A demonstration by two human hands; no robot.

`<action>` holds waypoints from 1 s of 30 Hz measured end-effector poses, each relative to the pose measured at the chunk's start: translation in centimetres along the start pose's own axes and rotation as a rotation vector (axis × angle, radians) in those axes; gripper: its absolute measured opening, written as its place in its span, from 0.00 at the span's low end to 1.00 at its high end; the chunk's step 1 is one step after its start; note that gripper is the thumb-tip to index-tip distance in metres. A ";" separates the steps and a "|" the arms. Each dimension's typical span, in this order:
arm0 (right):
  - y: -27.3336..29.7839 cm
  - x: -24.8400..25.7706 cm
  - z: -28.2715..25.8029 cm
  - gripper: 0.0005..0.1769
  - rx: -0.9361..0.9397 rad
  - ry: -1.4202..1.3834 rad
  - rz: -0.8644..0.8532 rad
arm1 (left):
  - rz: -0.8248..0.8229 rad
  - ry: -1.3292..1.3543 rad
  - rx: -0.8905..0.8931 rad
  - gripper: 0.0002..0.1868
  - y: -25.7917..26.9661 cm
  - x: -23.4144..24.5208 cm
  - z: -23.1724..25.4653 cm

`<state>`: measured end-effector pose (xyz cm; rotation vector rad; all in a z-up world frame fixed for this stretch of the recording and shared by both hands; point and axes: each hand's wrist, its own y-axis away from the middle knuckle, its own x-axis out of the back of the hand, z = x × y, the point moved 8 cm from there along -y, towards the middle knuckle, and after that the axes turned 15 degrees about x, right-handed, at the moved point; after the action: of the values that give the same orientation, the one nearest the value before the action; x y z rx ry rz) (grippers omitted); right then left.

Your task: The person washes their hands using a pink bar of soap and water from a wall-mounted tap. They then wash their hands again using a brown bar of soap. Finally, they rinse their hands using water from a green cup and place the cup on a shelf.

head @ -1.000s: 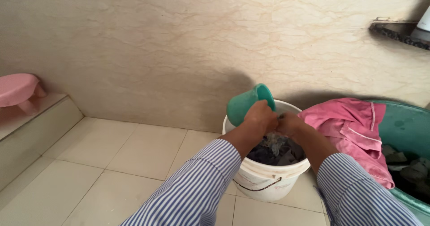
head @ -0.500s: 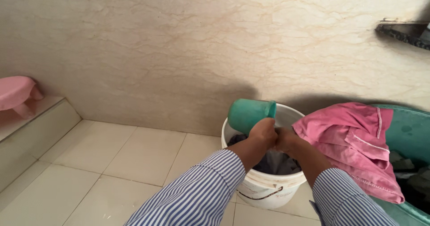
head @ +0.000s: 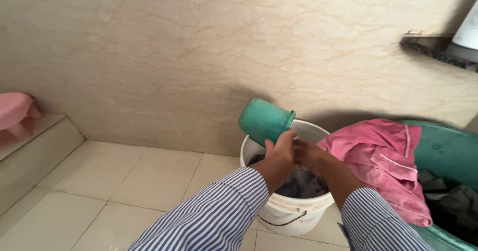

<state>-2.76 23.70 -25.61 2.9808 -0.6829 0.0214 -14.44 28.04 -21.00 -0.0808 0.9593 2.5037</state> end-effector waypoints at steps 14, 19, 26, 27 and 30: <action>8.1 4.6 -21.3 0.22 0.636 0.858 0.442 | 0.233 -2.052 -1.248 0.23 12.2 -9.0 14.5; 15.8 6.6 -30.6 0.20 0.766 0.900 0.654 | -0.133 -1.759 -1.228 0.28 19.8 -10.7 20.2; 25.9 10.4 -39.0 0.11 1.223 1.279 0.878 | -0.467 -1.276 -1.489 0.27 28.3 -15.5 21.9; 26.9 10.9 -39.7 0.11 1.235 1.330 0.906 | -0.467 -1.275 -1.468 0.27 28.8 -16.8 21.7; 29.1 12.5 -40.8 0.10 1.221 1.458 0.963 | -0.503 -1.232 -1.443 0.26 30.1 -20.1 20.5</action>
<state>-3.92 -4.40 17.75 1.6249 -1.8899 2.9075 -7.35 13.70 17.39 0.5960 -1.1856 1.6682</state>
